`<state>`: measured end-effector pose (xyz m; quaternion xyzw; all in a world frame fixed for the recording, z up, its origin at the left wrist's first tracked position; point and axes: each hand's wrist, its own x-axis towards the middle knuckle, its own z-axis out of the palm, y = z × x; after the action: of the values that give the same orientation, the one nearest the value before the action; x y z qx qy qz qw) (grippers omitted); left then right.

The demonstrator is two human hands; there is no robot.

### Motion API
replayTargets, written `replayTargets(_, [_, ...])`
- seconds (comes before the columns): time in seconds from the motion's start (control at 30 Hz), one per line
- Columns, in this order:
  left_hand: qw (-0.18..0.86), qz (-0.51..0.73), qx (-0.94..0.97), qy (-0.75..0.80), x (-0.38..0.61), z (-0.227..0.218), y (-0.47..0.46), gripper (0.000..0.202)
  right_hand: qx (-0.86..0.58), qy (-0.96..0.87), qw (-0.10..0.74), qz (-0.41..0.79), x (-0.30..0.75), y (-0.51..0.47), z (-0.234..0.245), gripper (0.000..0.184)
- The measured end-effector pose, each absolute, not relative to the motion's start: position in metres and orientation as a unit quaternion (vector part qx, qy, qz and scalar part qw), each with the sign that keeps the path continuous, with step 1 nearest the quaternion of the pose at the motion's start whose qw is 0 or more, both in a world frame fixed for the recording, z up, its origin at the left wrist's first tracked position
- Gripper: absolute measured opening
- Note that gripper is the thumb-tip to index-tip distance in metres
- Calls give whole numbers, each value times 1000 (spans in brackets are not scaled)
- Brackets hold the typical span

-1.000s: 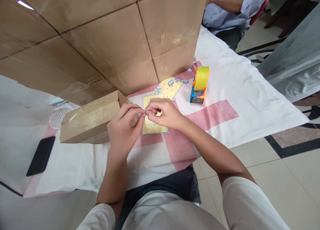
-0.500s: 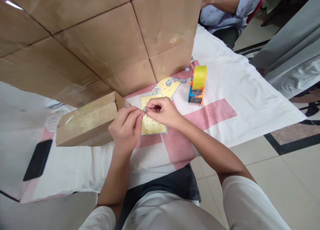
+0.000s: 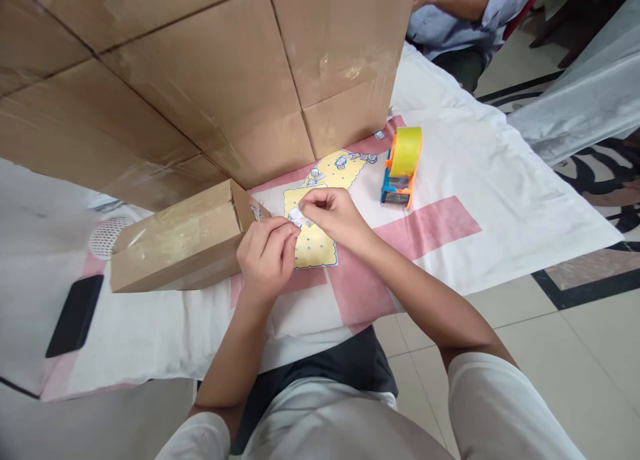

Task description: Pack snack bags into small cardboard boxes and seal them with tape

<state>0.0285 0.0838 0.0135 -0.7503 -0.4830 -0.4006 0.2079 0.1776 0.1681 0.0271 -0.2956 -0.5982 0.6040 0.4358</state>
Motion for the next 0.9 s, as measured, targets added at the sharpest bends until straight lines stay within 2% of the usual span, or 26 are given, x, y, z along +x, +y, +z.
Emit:
replayTargets(0.23, [194, -405, -751, -484, 30, 4, 84, 13, -322, -571, 433, 619, 177, 171, 27, 27])
replayTargets(0.47, [177, -373, -758, -506, 33, -1, 84, 17, -330, -537, 456, 628, 176, 180, 19, 24])
replayTargets(0.7, [92, -202, -769, -599, 42, -19, 88, 18, -371, -546, 441, 608, 174, 191, 7, 22])
replayTargets(0.9, [71, -148, -775, -610, 48, -28, 88, 17, -382, -495, 406, 666, 171, 195, 3, 17])
